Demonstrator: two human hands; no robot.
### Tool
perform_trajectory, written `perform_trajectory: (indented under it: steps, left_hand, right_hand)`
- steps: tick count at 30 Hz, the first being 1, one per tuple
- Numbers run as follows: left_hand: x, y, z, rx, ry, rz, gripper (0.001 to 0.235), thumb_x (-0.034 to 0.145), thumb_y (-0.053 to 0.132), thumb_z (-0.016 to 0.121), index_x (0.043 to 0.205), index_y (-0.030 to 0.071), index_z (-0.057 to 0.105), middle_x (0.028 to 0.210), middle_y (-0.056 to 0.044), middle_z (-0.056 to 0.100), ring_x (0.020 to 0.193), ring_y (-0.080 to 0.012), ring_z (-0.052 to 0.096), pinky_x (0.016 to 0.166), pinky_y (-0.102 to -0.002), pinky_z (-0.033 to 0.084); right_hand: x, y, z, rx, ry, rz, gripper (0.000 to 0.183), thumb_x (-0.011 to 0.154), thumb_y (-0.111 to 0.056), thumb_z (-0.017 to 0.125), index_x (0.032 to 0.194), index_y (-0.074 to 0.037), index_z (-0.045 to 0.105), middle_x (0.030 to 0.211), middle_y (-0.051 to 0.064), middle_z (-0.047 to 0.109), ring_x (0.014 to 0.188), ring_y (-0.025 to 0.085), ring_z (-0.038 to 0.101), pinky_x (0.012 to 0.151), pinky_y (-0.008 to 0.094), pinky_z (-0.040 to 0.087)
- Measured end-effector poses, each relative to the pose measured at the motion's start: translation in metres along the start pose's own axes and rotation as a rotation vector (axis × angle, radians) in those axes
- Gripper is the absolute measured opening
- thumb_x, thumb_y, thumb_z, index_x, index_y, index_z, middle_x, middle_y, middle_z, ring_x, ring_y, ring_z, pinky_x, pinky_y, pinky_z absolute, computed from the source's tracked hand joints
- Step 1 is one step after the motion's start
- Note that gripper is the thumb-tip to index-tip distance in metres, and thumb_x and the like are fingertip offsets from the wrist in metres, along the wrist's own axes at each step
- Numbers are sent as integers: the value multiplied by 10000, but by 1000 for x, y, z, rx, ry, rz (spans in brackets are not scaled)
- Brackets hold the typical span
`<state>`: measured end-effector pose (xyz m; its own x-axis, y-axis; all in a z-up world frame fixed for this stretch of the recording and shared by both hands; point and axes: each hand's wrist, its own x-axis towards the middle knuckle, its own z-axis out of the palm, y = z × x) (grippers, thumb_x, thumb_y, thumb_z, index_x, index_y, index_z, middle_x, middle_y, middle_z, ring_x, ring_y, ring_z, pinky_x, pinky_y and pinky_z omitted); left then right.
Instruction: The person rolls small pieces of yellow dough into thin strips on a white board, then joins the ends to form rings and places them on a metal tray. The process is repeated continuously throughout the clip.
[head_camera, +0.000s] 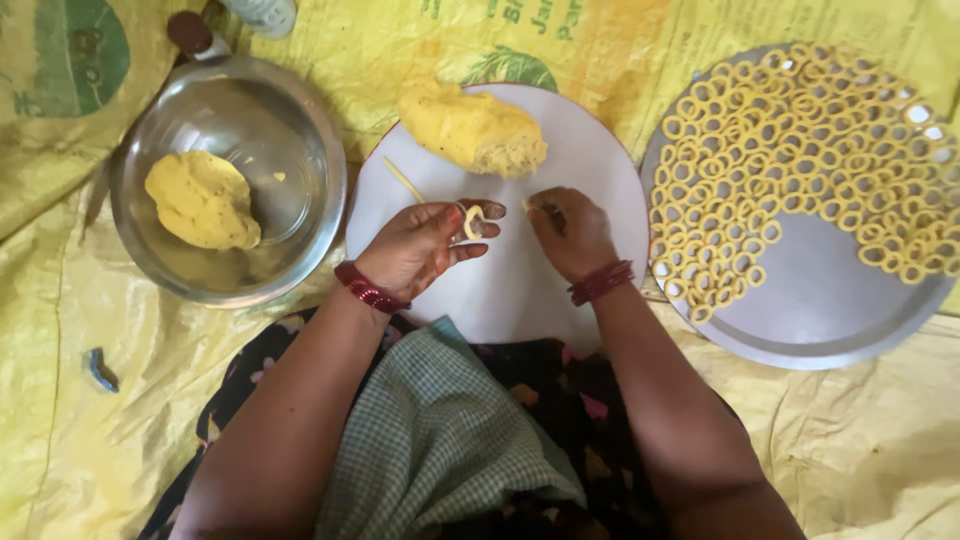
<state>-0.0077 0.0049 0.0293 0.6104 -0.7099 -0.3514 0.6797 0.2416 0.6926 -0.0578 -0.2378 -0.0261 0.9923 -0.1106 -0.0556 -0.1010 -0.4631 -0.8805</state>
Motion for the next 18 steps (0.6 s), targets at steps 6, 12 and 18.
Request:
perform_trajectory:
  steps: [6, 12, 18]
  left_hand:
    - [-9, 5, 9, -205, -122, 41, 506, 1003, 464, 630, 1250, 26, 690, 1380, -158, 622, 1217, -249, 615, 1040, -414, 497]
    - [-17, 5, 21, 21, -196, 120, 510, 1047, 444, 641, 1285, -7, 625, 1459, -162, 571, 1292, -264, 571, 1094, -449, 462]
    - [-32, 7, 39, -72, -191, 74, 634, 981, 561, 600, 1310, 20, 640, 1391, -145, 613, 1222, -247, 584, 1060, -434, 461]
  right_hand:
    - [-17, 6, -1, -32, 145, -111, 123, 944, -66, 704, 1059, -34, 734, 922, 131, 724, 741, 199, 703, 665, 311, 567]
    - [-52, -19, -4, 8, 205, -110, 108, 960, -54, 690, 1060, -35, 724, 923, 102, 731, 752, 167, 712, 640, 289, 568]
    - [-73, -26, 0, 6, 242, -107, 101, 944, -51, 699, 1036, -23, 730, 913, 76, 732, 732, 128, 689, 637, 261, 552]
